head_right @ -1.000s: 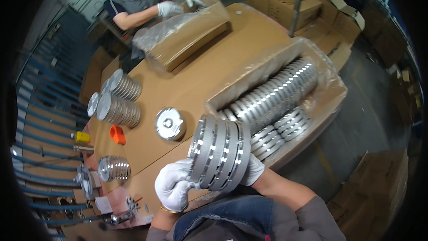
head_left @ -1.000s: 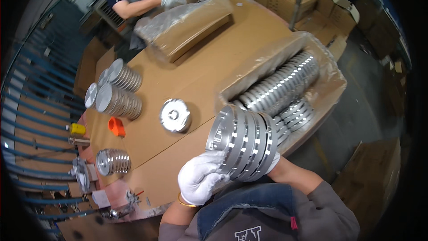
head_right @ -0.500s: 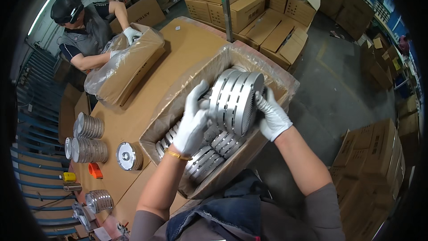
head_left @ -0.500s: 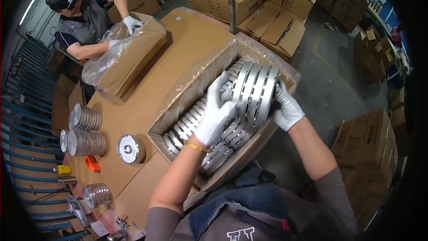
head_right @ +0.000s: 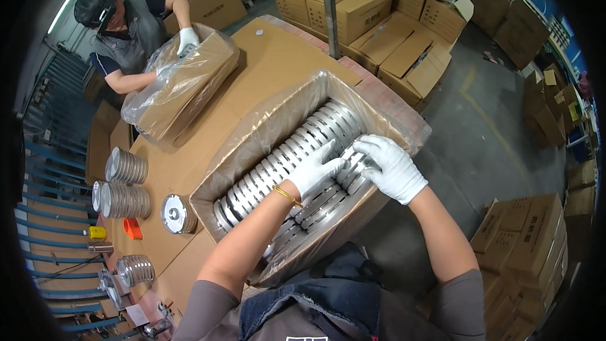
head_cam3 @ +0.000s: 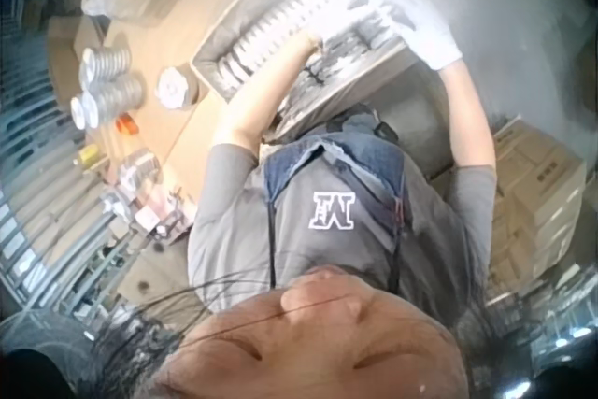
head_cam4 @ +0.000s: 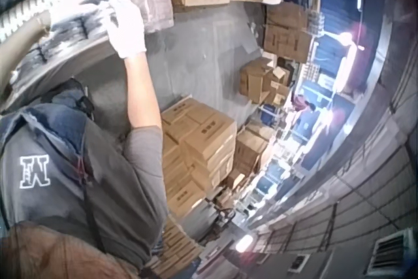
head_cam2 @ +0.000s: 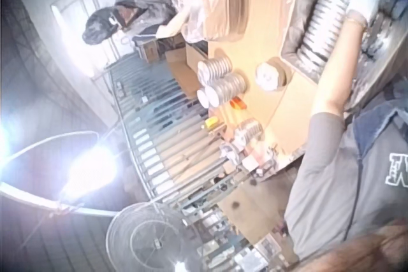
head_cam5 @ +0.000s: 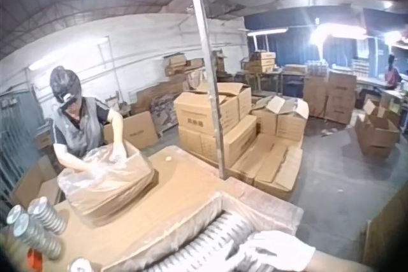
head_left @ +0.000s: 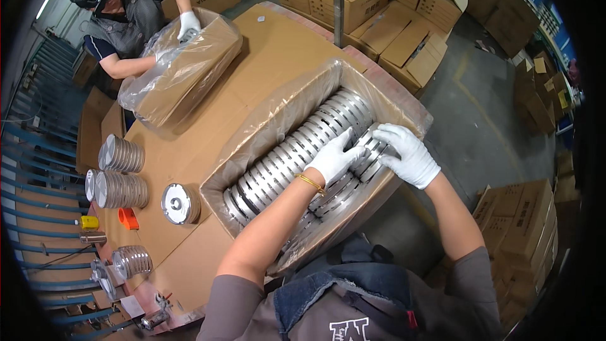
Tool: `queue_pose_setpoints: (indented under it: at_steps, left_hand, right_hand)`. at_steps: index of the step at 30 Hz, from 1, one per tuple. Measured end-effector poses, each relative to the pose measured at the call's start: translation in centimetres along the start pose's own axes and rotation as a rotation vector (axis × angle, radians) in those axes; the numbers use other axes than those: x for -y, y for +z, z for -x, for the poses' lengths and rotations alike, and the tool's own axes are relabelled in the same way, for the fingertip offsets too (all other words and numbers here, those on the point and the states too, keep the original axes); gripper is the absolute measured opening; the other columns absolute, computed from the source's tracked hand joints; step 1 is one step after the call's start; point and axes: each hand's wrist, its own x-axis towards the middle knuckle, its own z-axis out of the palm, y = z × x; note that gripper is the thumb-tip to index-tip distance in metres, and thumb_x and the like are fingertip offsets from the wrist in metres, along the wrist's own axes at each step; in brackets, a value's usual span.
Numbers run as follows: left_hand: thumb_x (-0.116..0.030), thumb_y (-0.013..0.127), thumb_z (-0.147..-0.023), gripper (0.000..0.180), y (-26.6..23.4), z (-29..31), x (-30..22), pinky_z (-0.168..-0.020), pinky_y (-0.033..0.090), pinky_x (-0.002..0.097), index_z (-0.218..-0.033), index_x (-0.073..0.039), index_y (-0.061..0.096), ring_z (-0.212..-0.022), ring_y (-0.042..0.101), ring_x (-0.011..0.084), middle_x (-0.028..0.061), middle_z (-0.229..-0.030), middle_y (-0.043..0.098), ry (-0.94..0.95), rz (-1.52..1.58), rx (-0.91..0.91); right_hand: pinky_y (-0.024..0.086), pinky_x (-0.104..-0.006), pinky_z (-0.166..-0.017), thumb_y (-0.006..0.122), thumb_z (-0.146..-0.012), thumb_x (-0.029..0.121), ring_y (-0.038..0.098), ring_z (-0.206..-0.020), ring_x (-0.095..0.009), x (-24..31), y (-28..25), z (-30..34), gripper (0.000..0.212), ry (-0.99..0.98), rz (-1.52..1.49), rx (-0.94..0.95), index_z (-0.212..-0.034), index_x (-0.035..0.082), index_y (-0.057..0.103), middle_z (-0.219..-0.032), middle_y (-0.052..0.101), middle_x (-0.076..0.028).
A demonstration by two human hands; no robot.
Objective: The person inspects metal components with a file, then packs them into cardboard boxes for shipment, sealing the boxes with a tape dispenser.
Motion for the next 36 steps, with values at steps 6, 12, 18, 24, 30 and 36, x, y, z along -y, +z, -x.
queue_pose_setpoints:
  at_steps: [6, 12, 18, 24, 30, 36]
  left_hand:
    - [-0.04, 0.053, -0.088, 0.054, -5.8, 5.7, -4.0, -0.1, 0.037, 0.0352, -0.125, 0.0, 0.051, -0.119, 0.049, 0.0313, 0.0201, -0.126, 0.053, -0.047, -0.05, -0.015]
    - [-0.02, 0.058, -0.087, 0.026, -11.0, 16.3, -1.0, -0.087, 0.046, 0.0324, -0.107, -0.005, 0.065, -0.098, 0.061, 0.0245, 0.0116, -0.104, 0.066, 0.2, -0.091, -0.66]
    - [-0.025, 0.064, -0.081, 0.036, -17.1, 26.8, 14.4, -0.087, 0.048, 0.0361, -0.112, -0.008, 0.064, -0.096, 0.062, 0.0287, 0.0116, -0.102, 0.066, -0.457, -0.334, -1.151]
    - [-0.023, 0.066, -0.072, 0.018, -19.0, 32.4, 22.5, -0.085, 0.04, 0.0385, -0.086, -0.012, 0.067, -0.088, 0.057, 0.0249, 0.0078, -0.083, 0.063, -0.412, -0.988, -0.968]
    - [-0.016, 0.063, -0.071, 0.007, -21.3, 32.4, 21.3, -0.075, 0.047, 0.0407, -0.071, -0.011, 0.067, -0.082, 0.059, 0.0271, 0.0107, -0.08, 0.065, -0.296, -0.821, -0.88]
    - [-0.013, 0.054, -0.088, 0.018, -20.1, 37.0, 15.5, -0.08, 0.047, 0.0334, -0.097, 0.0, 0.061, -0.089, 0.06, 0.0203, 0.0082, -0.093, 0.065, -0.089, 0.669, -1.207]
  right_hand:
    - [0.035, -0.0443, -0.102, 0.067, -0.072, 0.026, 0.04, -0.123, -0.038, 0.6, 2.2, -2.1, 0.062, -0.001, 0.287, 0.212, -0.126, 0.006, 0.046, -0.133, 0.04, -0.021]
    - [0.034, -0.0429, -0.105, 0.074, -0.065, 0.02, 0.033, -0.129, -0.038, 2.7, 3.5, -3.2, 0.087, 0.456, 0.534, 0.69, -0.139, 0.006, 0.03, -0.146, 0.019, -0.024]
    - [0.043, -0.0432, -0.097, 0.077, -0.057, 0.006, 0.048, -0.113, -0.043, 0.1, 4.8, -5.5, 0.094, 0.459, 0.445, 0.648, -0.138, 0.012, 0.03, -0.138, 0.027, -0.024]
    - [0.034, -0.0406, -0.105, 0.078, -0.054, 0.01, 0.031, -0.127, -0.045, 0.6, 7.4, -3.3, 0.102, 0.436, 0.547, 0.466, -0.141, 0.006, 0.024, -0.143, 0.02, -0.027]
    - [0.026, -0.0361, -0.109, 0.069, -0.07, 0.006, 0.034, -0.13, -0.032, 2.0, 9.8, -3.8, 0.074, 0.383, 0.247, -0.04, -0.136, -0.001, 0.036, -0.14, 0.034, -0.021]
    - [0.042, -0.0299, -0.094, 0.057, -0.087, 0.009, 0.054, -0.106, -0.018, 21.8, 15.3, -4.1, 0.033, 0.26, -0.754, 0.07, -0.118, -0.001, 0.055, -0.115, 0.058, -0.01]
